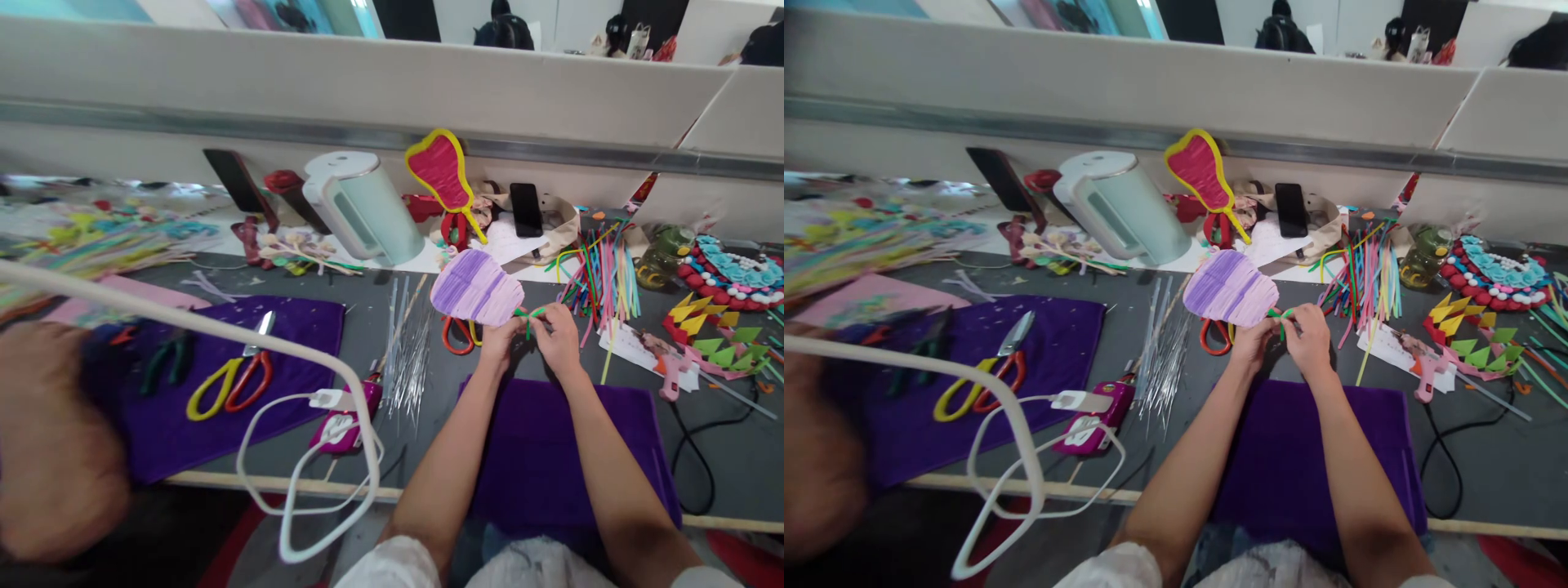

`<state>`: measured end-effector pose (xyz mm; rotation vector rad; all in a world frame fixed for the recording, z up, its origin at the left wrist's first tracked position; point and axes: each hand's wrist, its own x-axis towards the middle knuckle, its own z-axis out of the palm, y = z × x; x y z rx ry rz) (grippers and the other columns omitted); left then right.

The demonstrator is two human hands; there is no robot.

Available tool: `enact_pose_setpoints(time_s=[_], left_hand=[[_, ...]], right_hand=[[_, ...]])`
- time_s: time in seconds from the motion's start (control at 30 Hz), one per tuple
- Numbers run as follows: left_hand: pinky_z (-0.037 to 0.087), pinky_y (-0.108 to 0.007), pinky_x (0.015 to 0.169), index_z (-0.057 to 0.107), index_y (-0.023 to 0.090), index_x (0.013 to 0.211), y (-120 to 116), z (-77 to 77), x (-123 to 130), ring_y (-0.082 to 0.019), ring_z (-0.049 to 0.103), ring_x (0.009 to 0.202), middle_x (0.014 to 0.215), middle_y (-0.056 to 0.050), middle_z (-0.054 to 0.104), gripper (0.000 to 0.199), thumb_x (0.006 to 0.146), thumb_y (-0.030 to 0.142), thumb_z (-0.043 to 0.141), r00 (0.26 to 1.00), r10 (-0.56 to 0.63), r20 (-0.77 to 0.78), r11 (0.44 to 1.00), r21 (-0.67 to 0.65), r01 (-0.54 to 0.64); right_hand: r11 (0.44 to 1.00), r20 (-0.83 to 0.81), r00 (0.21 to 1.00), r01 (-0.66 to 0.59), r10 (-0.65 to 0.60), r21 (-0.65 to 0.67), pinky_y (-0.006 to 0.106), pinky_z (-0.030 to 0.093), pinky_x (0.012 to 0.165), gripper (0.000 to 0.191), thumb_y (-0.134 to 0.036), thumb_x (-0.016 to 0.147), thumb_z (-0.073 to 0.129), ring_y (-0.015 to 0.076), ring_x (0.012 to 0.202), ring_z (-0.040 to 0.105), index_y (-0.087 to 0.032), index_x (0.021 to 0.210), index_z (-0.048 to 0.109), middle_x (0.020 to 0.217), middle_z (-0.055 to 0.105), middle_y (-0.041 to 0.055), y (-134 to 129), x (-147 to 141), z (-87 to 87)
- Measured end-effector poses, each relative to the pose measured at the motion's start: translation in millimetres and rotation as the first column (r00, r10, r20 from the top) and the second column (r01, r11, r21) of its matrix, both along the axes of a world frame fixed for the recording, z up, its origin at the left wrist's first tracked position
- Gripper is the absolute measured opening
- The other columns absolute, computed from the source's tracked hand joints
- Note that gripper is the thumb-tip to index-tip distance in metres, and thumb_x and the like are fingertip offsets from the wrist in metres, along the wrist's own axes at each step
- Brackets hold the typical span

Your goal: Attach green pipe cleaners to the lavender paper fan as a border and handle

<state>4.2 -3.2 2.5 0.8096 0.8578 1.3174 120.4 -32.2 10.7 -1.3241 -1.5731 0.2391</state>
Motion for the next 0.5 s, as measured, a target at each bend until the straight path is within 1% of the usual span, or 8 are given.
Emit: enact_pose_setpoints(time_s=[0.07, 0.2, 0.33, 0.43, 0.5], left_hand=[[0.04, -0.024, 0.055, 0.066, 0.015, 0.078, 0.1, 0.8, -1.0, -0.01, 0.052, 0.056, 0.069, 0.001, 0.062, 0.023, 0.056, 0.019, 0.073, 0.999, 0.006, 0.047, 1.0, -0.004, -0.006], [0.041, -0.024, 0.054, 0.066, 0.014, 0.077, 0.7, 1.2, -1.7, -0.01, 0.052, 0.056, 0.068, 0.001, 0.061, 0.025, 0.054, 0.019, 0.075, 0.998, -0.006, 0.061, 1.0, -0.004, 0.007], [0.039, -0.022, 0.051, 0.066, 0.015, 0.076, 1.1, -0.2, -1.1, -0.008, 0.05, 0.054, 0.065, 0.002, 0.06, 0.023, 0.054, 0.015, 0.073, 0.997, 0.022, 0.076, 1.0, -0.002, -0.021], [0.039, -0.021, 0.052, 0.067, 0.016, 0.075, 2.5, -4.2, -1.1, -0.008, 0.05, 0.056, 0.067, 0.002, 0.061, 0.022, 0.054, 0.013, 0.072, 0.996, 0.023, 0.084, 1.0, -0.012, -0.022], [0.04, -0.022, 0.054, 0.066, 0.017, 0.076, 4.2, -7.7, -1.4, -0.009, 0.053, 0.058, 0.069, 0.002, 0.062, 0.024, 0.054, 0.014, 0.074, 0.996, 0.013, 0.093, 1.0, -0.027, -0.01]], right_hand=[[0.997, 0.09, 0.993, -0.071, 0.071, -0.006, 0.033, 0.047, 0.081, 0.014, -0.02, 0.087, 0.052, 0.0209, 0.09, 0.056, -0.021, 0.088, 0.065, 0.088, 0.062, 0.0066, -1.0, 3.0, 1.8], [0.99, 0.212, 0.967, -0.13, 0.138, -0.05, 0.034, 0.048, 0.084, 0.027, -0.011, 0.083, 0.05, 0.0229, 0.098, 0.056, -0.023, 0.102, 0.065, 0.099, 0.063, 0.0075, -1.4, 7.0, 1.0], [0.986, 0.324, 0.932, -0.151, 0.164, -0.064, 0.038, 0.047, 0.088, 0.03, -0.012, 0.083, 0.052, 0.0263, 0.105, 0.053, -0.02, 0.11, 0.062, 0.108, 0.062, 0.0102, -1.5, 7.0, 0.4], [0.987, 0.39, 0.906, -0.154, 0.162, -0.053, 0.04, 0.046, 0.09, 0.026, -0.015, 0.087, 0.05, 0.0273, 0.105, 0.052, -0.019, 0.111, 0.061, 0.109, 0.061, 0.0116, -2.2, 6.5, 1.8], [0.989, 0.394, 0.908, -0.14, 0.143, -0.038, 0.04, 0.046, 0.09, 0.023, -0.017, 0.09, 0.049, 0.0268, 0.103, 0.052, -0.02, 0.11, 0.061, 0.106, 0.061, 0.0112, -2.8, 6.2, 2.6]])
